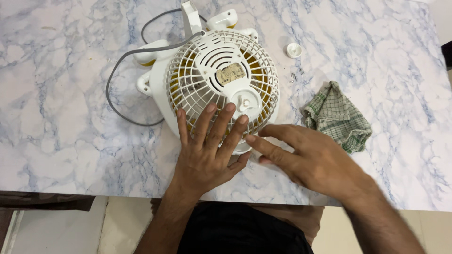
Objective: The person assembles a small white electric fan on a marble-patterned table. They use a screwdriver to tighten screws on the fan's base and stand, then attach the base feet and secure them with additional screws. The fan remains on the table throughout the process.
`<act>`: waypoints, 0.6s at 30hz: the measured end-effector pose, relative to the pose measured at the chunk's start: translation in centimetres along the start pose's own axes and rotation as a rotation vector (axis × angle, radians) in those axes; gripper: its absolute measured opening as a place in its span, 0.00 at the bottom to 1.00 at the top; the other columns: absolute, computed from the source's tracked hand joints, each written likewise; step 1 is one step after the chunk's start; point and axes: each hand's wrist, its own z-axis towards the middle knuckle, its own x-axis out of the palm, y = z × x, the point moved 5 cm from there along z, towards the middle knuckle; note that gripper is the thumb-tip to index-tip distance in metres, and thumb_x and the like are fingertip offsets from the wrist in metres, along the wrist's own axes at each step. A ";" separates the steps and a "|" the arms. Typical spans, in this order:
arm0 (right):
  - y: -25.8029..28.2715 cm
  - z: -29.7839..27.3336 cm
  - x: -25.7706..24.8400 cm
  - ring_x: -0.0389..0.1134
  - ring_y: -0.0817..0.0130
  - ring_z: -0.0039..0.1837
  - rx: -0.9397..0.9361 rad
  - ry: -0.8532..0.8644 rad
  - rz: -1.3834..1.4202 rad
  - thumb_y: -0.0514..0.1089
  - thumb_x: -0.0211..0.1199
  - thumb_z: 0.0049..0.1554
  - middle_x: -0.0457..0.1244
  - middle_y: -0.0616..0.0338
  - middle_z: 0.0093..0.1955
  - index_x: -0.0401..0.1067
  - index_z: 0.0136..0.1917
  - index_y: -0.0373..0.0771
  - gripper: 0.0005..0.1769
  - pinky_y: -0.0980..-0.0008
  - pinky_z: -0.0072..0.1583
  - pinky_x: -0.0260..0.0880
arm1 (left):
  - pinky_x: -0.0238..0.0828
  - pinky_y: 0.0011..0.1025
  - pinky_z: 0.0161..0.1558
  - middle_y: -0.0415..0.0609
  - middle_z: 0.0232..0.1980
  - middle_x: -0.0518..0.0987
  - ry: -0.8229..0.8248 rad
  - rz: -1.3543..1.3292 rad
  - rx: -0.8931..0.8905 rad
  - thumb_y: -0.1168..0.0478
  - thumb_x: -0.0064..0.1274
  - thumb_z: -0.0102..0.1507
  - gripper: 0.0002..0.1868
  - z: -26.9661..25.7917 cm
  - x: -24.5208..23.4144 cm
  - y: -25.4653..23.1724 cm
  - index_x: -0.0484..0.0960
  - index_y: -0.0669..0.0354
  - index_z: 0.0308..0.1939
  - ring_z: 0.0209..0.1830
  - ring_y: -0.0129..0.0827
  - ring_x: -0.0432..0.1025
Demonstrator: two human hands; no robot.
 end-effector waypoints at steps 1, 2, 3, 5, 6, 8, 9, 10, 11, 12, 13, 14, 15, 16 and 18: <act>-0.1 0.2 -0.3 0.73 0.56 0.59 -0.006 0.009 0.018 0.39 0.66 0.53 0.68 0.47 0.61 0.71 0.69 0.41 0.29 0.62 0.52 0.79 | 0.26 0.72 0.78 0.49 0.85 0.52 0.001 0.004 0.000 0.36 0.59 0.70 0.43 -0.1 0.0 0.0 0.61 0.46 0.81 0.86 0.46 0.41; -0.3 0.3 -0.7 0.73 0.56 0.60 -0.013 0.019 0.035 0.35 0.64 0.51 0.68 0.46 0.63 0.71 0.69 0.39 0.31 0.63 0.52 0.79 | 0.26 0.72 0.79 0.49 0.85 0.52 0.001 0.007 0.001 0.35 0.59 0.70 0.43 -0.1 -0.1 0.0 0.61 0.46 0.82 0.86 0.46 0.40; -0.4 0.3 -0.9 0.74 0.56 0.61 -0.019 0.028 0.051 0.32 0.62 0.50 0.68 0.45 0.64 0.70 0.69 0.38 0.32 0.63 0.53 0.79 | 0.26 0.71 0.79 0.48 0.85 0.52 0.001 0.010 0.002 0.35 0.60 0.70 0.43 -0.2 -0.2 0.0 0.61 0.46 0.82 0.86 0.45 0.40; -0.4 0.6 -1.1 0.74 0.58 0.58 -0.010 0.036 0.024 0.37 0.66 0.52 0.69 0.48 0.60 0.73 0.67 0.42 0.28 0.63 0.52 0.80 | 0.27 0.71 0.78 0.49 0.85 0.53 0.010 0.001 0.002 0.35 0.59 0.70 0.42 0.1 -0.4 -0.1 0.62 0.46 0.81 0.86 0.46 0.40; -0.4 0.7 -1.0 0.74 0.59 0.57 -0.010 0.041 0.012 0.39 0.68 0.54 0.69 0.50 0.58 0.74 0.66 0.43 0.26 0.63 0.51 0.80 | 0.27 0.70 0.78 0.49 0.84 0.53 0.014 0.000 -0.002 0.35 0.59 0.69 0.42 0.2 -0.5 -0.1 0.62 0.46 0.81 0.86 0.46 0.41; -0.4 0.9 -0.9 0.75 0.61 0.55 -0.024 0.004 0.040 0.43 0.70 0.54 0.70 0.53 0.56 0.74 0.65 0.43 0.25 0.64 0.49 0.79 | 0.28 0.70 0.79 0.49 0.85 0.53 -0.003 0.014 0.004 0.36 0.59 0.70 0.42 0.2 -0.8 -0.1 0.63 0.46 0.81 0.86 0.45 0.41; -0.4 0.9 -0.7 0.75 0.63 0.54 -0.028 -0.012 0.057 0.45 0.72 0.55 0.70 0.54 0.54 0.74 0.65 0.43 0.25 0.65 0.49 0.79 | 0.28 0.70 0.80 0.48 0.85 0.53 -0.007 0.019 0.006 0.36 0.60 0.71 0.41 0.1 -0.9 -0.2 0.63 0.46 0.81 0.86 0.45 0.41; -0.4 0.8 -0.5 0.74 0.62 0.55 -0.035 -0.012 0.040 0.46 0.72 0.54 0.70 0.54 0.55 0.74 0.66 0.42 0.26 0.64 0.49 0.79 | 0.28 0.70 0.79 0.48 0.85 0.53 -0.009 0.019 0.006 0.36 0.60 0.71 0.41 0.1 -0.8 -0.2 0.63 0.46 0.81 0.86 0.45 0.41; -0.5 0.9 -0.2 0.74 0.61 0.56 -0.042 -0.012 0.023 0.47 0.73 0.54 0.70 0.53 0.56 0.73 0.67 0.41 0.28 0.63 0.50 0.79 | 0.28 0.70 0.79 0.48 0.85 0.53 -0.010 0.019 0.005 0.36 0.60 0.71 0.41 0.1 -0.8 -0.2 0.63 0.47 0.81 0.86 0.45 0.41; -0.5 0.9 -0.1 0.74 0.60 0.56 -0.049 -0.015 0.003 0.48 0.73 0.54 0.69 0.53 0.57 0.73 0.68 0.40 0.30 0.63 0.51 0.79 | 0.28 0.70 0.79 0.48 0.85 0.53 -0.015 0.020 0.009 0.36 0.60 0.71 0.41 0.1 -0.8 -0.2 0.63 0.47 0.81 0.86 0.45 0.41; -0.3 1.0 -0.1 0.74 0.59 0.58 -0.070 -0.009 0.018 0.43 0.71 0.53 0.69 0.51 0.59 0.72 0.68 0.38 0.30 0.62 0.52 0.79 | 0.29 0.70 0.79 0.48 0.84 0.53 -0.003 0.020 0.009 0.36 0.59 0.71 0.42 0.1 -0.9 -0.2 0.63 0.47 0.81 0.86 0.45 0.42; -0.3 1.1 -0.2 0.74 0.57 0.59 -0.095 -0.004 0.026 0.37 0.68 0.52 0.69 0.48 0.61 0.71 0.68 0.36 0.30 0.61 0.54 0.80 | 0.29 0.70 0.79 0.48 0.84 0.54 0.001 0.023 0.010 0.36 0.59 0.71 0.42 0.2 -1.0 -0.2 0.63 0.47 0.82 0.86 0.45 0.42; -0.2 1.3 -0.3 0.74 0.55 0.61 -0.121 0.001 0.035 0.32 0.66 0.51 0.68 0.46 0.63 0.70 0.69 0.35 0.31 0.61 0.55 0.80 | 0.29 0.70 0.79 0.49 0.84 0.54 0.005 0.026 0.011 0.36 0.59 0.70 0.42 0.3 -1.1 -0.2 0.62 0.48 0.82 0.85 0.45 0.42; -0.1 1.5 -0.2 0.73 0.54 0.61 -0.110 0.019 0.052 0.32 0.66 0.50 0.68 0.47 0.62 0.71 0.68 0.35 0.32 0.60 0.54 0.79 | 0.29 0.69 0.80 0.48 0.85 0.54 -0.003 0.028 0.012 0.37 0.59 0.71 0.42 0.4 -1.2 -0.3 0.62 0.47 0.82 0.86 0.45 0.42; 0.3 1.6 0.2 0.73 0.52 0.60 -0.083 0.059 0.094 0.33 0.65 0.46 0.68 0.47 0.61 0.71 0.67 0.34 0.33 0.58 0.52 0.79 | 0.30 0.68 0.81 0.47 0.85 0.54 -0.010 0.028 0.010 0.37 0.59 0.71 0.41 0.3 -1.2 -0.4 0.62 0.46 0.82 0.86 0.44 0.42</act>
